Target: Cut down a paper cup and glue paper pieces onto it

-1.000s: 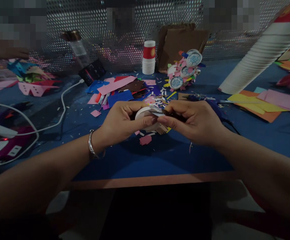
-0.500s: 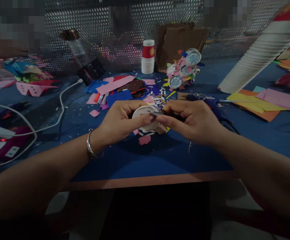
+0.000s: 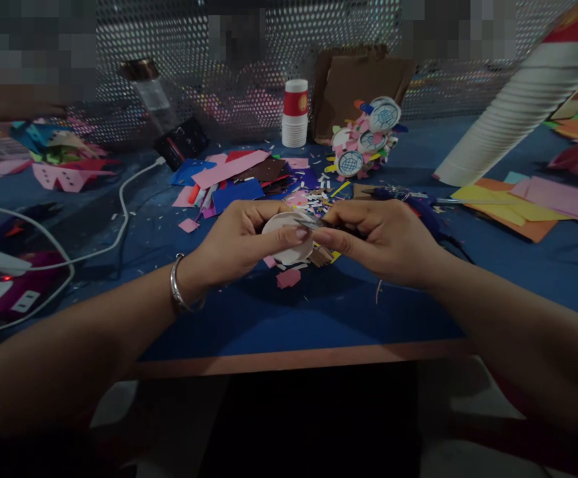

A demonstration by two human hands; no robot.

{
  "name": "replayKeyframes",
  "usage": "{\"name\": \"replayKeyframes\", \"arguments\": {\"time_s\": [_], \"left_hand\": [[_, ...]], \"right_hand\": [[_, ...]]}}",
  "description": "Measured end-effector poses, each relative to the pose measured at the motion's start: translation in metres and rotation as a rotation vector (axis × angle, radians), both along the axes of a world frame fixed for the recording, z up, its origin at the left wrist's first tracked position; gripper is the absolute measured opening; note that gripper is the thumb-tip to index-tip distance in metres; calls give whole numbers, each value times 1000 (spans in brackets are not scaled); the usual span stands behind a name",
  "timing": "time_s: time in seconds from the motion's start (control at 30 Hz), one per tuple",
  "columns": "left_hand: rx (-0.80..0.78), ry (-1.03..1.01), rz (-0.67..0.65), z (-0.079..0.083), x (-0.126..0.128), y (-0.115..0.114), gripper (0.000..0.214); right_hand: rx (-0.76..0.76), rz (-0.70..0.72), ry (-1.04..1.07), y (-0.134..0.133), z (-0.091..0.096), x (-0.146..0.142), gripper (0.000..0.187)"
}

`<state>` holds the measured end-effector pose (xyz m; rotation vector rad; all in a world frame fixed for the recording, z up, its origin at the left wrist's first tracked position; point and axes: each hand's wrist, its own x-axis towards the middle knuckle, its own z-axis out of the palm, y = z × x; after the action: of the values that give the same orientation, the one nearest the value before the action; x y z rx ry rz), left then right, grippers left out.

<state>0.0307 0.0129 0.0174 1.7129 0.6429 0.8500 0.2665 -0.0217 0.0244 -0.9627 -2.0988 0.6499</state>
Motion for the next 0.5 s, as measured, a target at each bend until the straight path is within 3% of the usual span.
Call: {"name": "replayKeyframes", "arguments": {"time_s": [0.17,0.33,0.5], "left_hand": [[-36,10,-64,-3,-4,4,31],[48,5,-38,0,-3,1,35],[131,19,3,3,1,0,44]], "right_hand": [[-51,48,52,-1,1,1,55],[-71,59,65,-2,4,-1,56],[35,-17,-19,-1,-1,1,45]]}}
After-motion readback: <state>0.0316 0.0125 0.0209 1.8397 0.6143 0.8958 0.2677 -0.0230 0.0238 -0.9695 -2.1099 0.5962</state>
